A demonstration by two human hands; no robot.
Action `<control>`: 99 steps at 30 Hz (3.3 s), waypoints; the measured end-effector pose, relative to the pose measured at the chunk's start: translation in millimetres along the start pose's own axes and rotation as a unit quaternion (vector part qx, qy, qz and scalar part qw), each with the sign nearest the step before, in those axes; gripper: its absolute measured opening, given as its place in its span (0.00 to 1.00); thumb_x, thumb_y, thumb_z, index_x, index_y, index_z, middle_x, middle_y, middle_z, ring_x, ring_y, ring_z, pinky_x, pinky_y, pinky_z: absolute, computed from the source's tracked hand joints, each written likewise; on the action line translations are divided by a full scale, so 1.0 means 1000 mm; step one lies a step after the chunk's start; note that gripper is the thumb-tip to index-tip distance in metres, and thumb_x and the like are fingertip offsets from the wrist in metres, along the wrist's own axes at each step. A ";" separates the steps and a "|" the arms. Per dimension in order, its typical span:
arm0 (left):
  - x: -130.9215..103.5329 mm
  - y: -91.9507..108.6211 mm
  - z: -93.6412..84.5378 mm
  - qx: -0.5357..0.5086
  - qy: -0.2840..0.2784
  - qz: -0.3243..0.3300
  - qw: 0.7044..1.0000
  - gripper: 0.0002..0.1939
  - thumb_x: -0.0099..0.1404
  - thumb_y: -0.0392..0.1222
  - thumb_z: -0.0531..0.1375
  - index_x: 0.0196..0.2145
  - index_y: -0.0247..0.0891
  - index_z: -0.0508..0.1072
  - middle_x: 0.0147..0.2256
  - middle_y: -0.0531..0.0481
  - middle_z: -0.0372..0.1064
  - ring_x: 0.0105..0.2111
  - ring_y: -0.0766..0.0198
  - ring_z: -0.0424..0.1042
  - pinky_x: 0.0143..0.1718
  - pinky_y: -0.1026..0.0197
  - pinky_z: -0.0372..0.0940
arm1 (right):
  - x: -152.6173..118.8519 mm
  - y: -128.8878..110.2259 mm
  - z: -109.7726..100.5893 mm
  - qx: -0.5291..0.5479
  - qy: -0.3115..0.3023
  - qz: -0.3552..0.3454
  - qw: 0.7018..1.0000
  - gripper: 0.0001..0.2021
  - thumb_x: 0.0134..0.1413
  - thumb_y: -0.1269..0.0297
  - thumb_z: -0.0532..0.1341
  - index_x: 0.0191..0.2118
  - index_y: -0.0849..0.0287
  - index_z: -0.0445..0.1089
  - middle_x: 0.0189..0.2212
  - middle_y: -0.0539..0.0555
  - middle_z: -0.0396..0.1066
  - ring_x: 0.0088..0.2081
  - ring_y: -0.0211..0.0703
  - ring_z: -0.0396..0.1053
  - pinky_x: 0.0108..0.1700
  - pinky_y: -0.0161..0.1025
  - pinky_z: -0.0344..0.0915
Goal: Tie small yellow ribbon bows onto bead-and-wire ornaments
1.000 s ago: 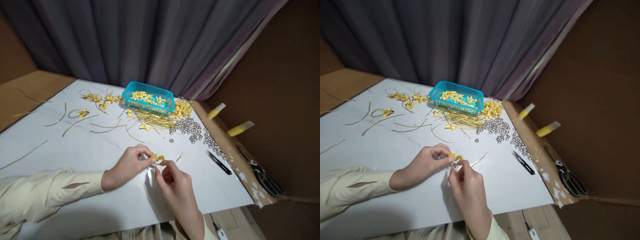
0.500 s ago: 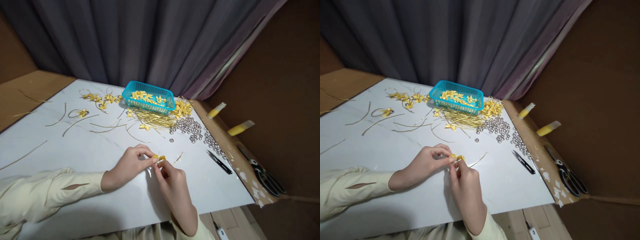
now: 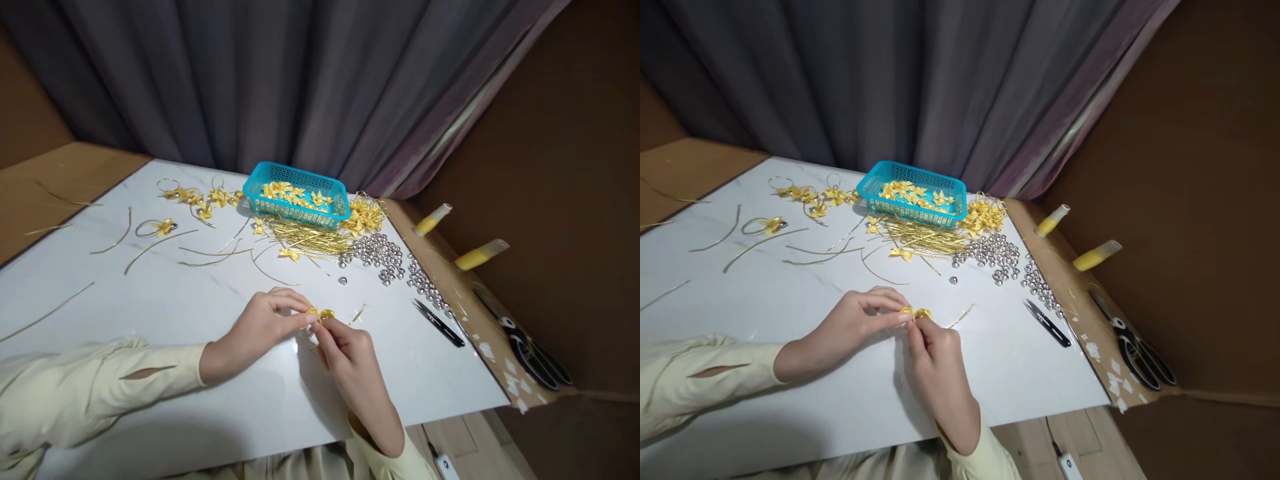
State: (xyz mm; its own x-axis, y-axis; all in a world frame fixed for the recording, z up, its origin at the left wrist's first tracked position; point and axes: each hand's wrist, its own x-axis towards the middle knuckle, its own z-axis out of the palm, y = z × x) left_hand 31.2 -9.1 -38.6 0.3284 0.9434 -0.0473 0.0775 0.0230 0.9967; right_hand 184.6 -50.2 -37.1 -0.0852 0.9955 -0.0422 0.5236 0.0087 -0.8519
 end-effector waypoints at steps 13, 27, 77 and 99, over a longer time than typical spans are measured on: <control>-0.009 0.026 -0.002 -0.162 -0.073 -0.168 0.970 0.09 0.58 0.42 0.61 0.31 0.35 0.78 0.36 0.46 0.74 0.40 0.59 0.67 0.43 0.59 0.59 | -0.003 -0.006 -0.005 0.015 0.018 -0.030 0.999 0.18 0.58 0.58 0.51 0.19 0.58 0.54 0.14 0.44 0.49 0.18 0.31 0.48 0.23 0.32 0.47; -0.010 0.026 -0.003 -0.092 -0.017 -0.164 0.982 0.10 0.56 0.46 0.60 0.26 0.38 0.76 0.29 0.50 0.73 0.33 0.62 0.68 0.33 0.64 0.62 | -0.003 -0.008 -0.006 -0.014 0.002 -0.029 0.999 0.15 0.59 0.60 0.50 0.23 0.59 0.62 0.16 0.44 0.47 0.20 0.32 0.44 0.23 0.32 0.45; 0.004 0.027 0.003 0.150 -0.170 0.042 0.973 0.07 0.57 0.42 0.60 0.25 0.39 0.74 0.31 0.50 0.73 0.37 0.60 0.68 0.40 0.60 0.60 | 0.030 -0.017 -0.048 0.032 0.023 -0.197 0.980 0.12 0.58 0.68 0.52 0.45 0.55 0.48 0.19 0.41 0.48 0.21 0.34 0.50 0.26 0.33 0.52; 0.003 0.033 0.000 0.155 -0.243 -0.106 0.952 0.11 0.53 0.46 0.61 0.28 0.34 0.74 0.26 0.50 0.70 0.27 0.64 0.66 0.27 0.66 0.57 | 0.063 0.032 -0.085 0.198 0.095 -0.014 0.975 0.19 0.46 0.62 0.64 0.39 0.54 0.52 0.15 0.37 0.52 0.18 0.30 0.50 0.22 0.29 0.46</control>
State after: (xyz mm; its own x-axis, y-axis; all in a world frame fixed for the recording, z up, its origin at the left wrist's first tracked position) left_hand 34.5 -6.0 -5.9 0.6649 0.6627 -0.3445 0.4395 0.0259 0.8979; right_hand 268.4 20.7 -22.9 0.0836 0.9952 0.0503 0.1514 0.0372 -0.9878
